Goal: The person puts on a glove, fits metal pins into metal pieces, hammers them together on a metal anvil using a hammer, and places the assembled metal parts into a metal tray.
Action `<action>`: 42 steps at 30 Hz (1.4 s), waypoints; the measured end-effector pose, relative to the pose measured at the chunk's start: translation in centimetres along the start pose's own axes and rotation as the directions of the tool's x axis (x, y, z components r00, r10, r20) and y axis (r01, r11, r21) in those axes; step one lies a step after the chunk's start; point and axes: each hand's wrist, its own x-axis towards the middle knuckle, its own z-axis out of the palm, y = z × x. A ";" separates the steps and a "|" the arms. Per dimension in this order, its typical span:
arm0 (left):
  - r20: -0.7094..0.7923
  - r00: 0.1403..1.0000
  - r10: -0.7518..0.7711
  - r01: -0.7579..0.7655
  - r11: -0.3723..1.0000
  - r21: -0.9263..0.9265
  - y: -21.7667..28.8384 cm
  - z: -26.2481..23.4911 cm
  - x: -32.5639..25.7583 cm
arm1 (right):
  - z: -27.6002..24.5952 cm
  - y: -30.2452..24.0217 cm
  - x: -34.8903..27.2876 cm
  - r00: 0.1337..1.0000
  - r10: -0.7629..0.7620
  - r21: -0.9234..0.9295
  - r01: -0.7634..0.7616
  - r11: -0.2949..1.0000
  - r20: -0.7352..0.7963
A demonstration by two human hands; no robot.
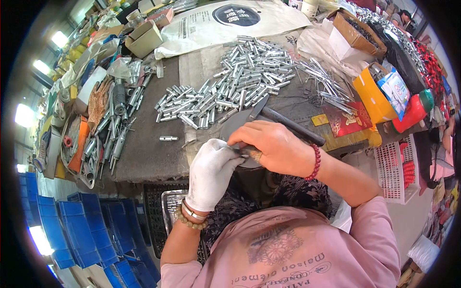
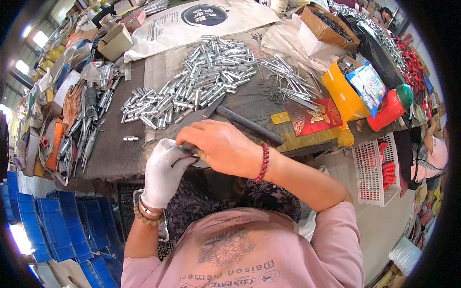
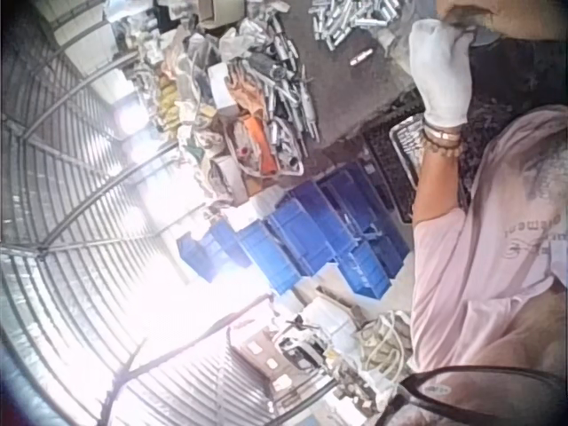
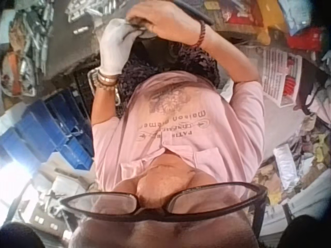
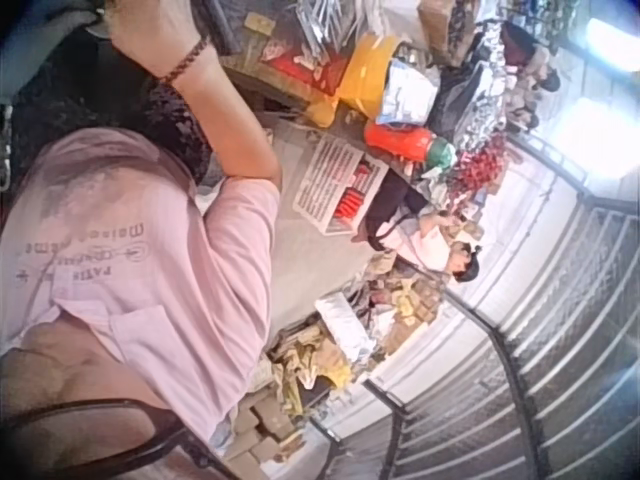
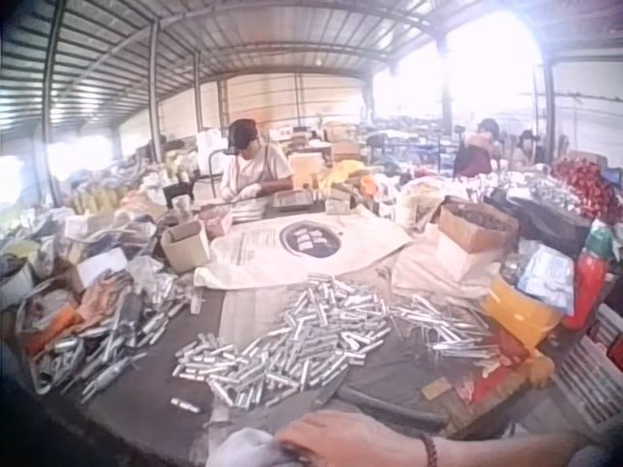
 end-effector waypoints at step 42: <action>-0.020 1.000 0.001 -0.001 1.000 -0.008 0.0 0.1 0.1 | 0.2 -1.4 -0.6 0.985 0.165 0.010 -0.165 0.986 -0.047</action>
